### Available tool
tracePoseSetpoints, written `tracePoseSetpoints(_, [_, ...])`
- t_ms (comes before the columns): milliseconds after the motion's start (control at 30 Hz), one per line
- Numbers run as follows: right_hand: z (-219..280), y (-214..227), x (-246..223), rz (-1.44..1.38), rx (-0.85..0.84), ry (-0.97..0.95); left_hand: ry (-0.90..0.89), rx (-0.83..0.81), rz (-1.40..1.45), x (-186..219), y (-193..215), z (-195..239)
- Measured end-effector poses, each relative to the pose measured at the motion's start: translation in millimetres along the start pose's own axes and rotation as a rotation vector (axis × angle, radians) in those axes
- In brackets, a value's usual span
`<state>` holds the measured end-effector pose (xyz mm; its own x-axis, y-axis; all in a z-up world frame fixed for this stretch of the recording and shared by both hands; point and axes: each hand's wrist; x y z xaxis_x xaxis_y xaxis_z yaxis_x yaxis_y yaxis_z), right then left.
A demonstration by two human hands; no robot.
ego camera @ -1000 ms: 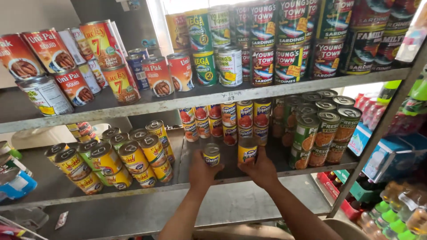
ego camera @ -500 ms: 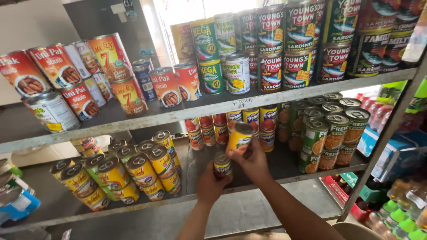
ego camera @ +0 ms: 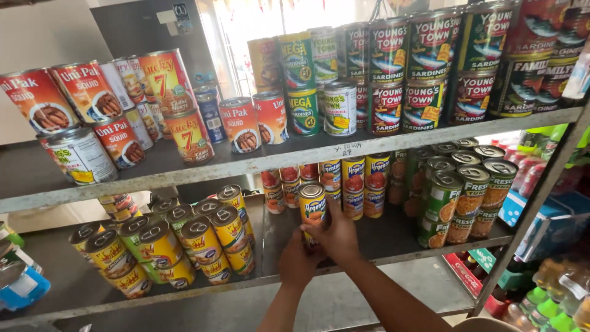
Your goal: The person repeatedly picks up cans of food from a cardboard box and places them onto a metal shelf. They arrange the cans in rows, organizing them by brand and type among other existing products.
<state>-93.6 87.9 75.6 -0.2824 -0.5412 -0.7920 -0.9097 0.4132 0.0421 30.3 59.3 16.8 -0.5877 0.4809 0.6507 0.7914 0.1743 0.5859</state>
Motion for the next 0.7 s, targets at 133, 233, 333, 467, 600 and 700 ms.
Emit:
tracePoseSetpoints(133, [2.7,1.9,5.2,0.03,-0.013,0.005,-0.012,-0.027,0.002,-3.6,0.0,0.4])
tracePoseSetpoints(233, [4.8,4.8,14.6,0.07,-0.038,0.069,-0.051,-0.018,0.083,-0.8,4.0,0.0])
tracePoseSetpoints(333, [4.8,5.1,26.6,-0.024,-0.089,0.079,0.013,-0.099,0.079,-0.6,7.3,-0.7])
tracePoseSetpoints(467, [1.2,3.1,32.8,-0.125,-0.109,-0.047,-0.003,-0.085,0.102,-3.5,3.7,-0.3])
tracePoseSetpoints(600, [1.7,0.7,29.0,-0.068,-0.074,-0.071,-0.036,-0.051,0.12,-7.4,3.6,-0.7])
tracePoseSetpoints(700, [3.4,-0.5,27.4,-0.101,-0.065,-0.09,-0.004,-0.11,0.16,-4.6,7.2,-3.0])
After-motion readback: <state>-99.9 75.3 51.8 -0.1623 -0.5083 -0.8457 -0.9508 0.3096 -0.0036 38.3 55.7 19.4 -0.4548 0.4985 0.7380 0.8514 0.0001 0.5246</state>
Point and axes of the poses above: each hand's wrist, its own z-axis away from the middle knuckle, its own y-axis out of the back of the hand, x = y × z, and after that the axes turned 10 degrees about -z, right-handed
